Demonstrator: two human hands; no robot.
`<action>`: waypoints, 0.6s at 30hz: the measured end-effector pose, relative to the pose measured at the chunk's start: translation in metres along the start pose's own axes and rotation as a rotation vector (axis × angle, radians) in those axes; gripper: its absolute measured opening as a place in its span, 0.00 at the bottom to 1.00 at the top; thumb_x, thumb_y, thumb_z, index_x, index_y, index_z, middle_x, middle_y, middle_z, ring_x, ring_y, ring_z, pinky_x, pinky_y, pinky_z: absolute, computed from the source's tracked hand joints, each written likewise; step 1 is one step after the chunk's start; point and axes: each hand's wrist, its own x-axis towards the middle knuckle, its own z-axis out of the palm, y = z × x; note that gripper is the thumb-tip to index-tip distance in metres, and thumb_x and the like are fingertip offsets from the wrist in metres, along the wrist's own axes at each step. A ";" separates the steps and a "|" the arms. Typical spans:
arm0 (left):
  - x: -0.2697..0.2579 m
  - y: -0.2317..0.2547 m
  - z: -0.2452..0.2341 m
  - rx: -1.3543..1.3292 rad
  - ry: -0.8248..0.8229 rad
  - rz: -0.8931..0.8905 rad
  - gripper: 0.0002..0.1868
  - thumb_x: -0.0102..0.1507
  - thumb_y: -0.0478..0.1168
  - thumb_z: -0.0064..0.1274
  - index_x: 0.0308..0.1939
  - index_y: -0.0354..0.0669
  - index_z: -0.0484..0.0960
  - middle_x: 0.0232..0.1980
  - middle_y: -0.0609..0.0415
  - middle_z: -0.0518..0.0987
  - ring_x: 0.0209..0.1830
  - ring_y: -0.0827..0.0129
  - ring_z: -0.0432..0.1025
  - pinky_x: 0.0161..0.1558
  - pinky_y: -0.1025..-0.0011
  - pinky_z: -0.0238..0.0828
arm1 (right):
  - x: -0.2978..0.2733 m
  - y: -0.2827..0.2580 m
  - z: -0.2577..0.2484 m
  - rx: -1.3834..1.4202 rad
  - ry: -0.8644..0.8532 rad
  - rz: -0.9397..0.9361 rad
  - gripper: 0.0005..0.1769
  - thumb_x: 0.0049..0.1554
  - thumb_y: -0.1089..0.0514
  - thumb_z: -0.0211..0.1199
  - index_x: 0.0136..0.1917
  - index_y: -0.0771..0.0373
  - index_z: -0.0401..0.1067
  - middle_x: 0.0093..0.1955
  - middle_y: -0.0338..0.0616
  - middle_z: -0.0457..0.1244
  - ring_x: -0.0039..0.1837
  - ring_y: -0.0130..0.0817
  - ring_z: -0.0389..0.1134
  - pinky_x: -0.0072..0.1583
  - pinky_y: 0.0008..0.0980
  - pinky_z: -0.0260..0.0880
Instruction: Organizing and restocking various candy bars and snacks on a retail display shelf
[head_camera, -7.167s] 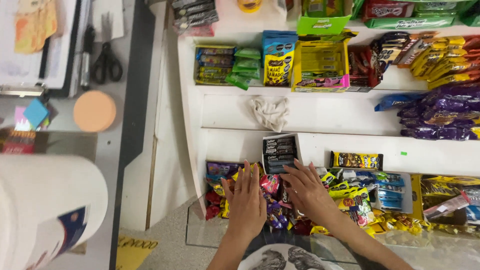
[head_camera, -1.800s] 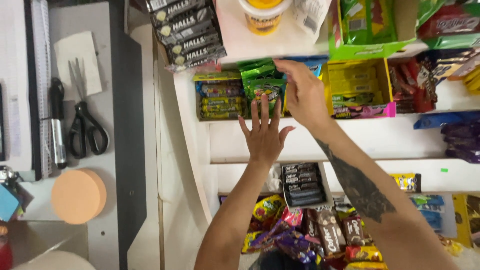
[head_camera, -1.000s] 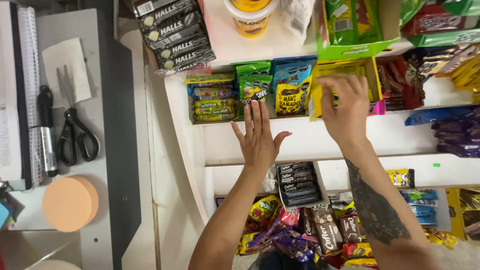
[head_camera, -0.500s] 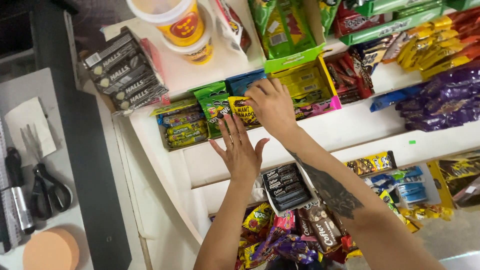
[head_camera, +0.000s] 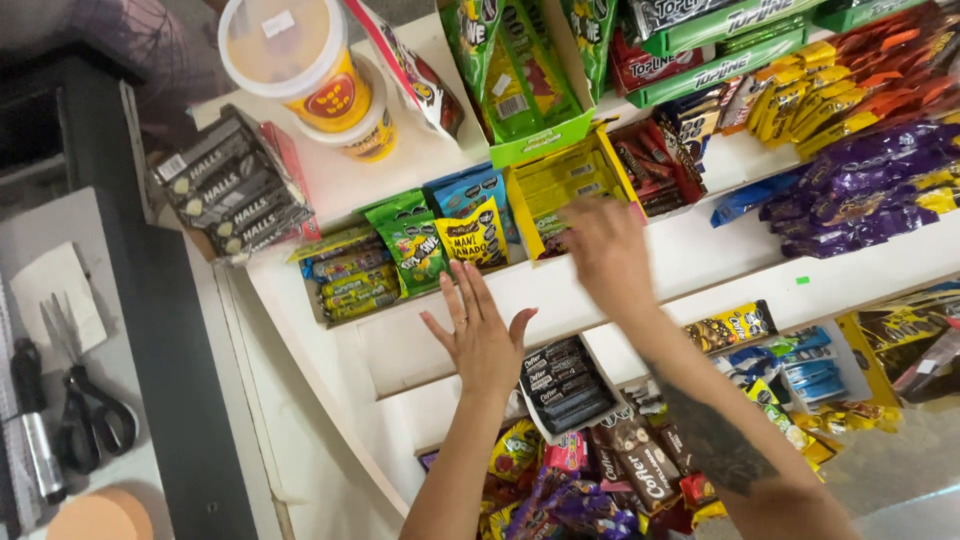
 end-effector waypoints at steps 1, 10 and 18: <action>0.002 0.005 -0.002 -0.050 -0.012 0.027 0.54 0.67 0.69 0.39 0.82 0.37 0.37 0.85 0.40 0.37 0.85 0.48 0.27 0.69 0.34 0.05 | 0.000 0.012 -0.011 -0.195 -0.113 0.085 0.13 0.59 0.56 0.67 0.57 0.51 0.71 0.58 0.41 0.66 0.63 0.47 0.64 0.61 0.48 0.61; 0.028 0.061 -0.012 -0.095 0.098 0.182 0.42 0.69 0.58 0.47 0.82 0.52 0.47 0.86 0.46 0.38 0.85 0.53 0.25 0.70 0.36 0.00 | 0.009 0.063 -0.059 -0.210 -0.229 0.112 0.11 0.61 0.63 0.67 0.54 0.48 0.81 0.47 0.38 0.69 0.58 0.41 0.68 0.62 0.42 0.61; 0.039 0.059 -0.008 -0.082 0.209 0.200 0.34 0.68 0.50 0.52 0.76 0.50 0.60 0.83 0.44 0.54 0.86 0.57 0.33 0.72 0.39 0.04 | 0.033 0.046 -0.061 -0.231 -0.438 0.088 0.11 0.62 0.61 0.64 0.49 0.44 0.82 0.46 0.37 0.70 0.55 0.39 0.72 0.55 0.37 0.72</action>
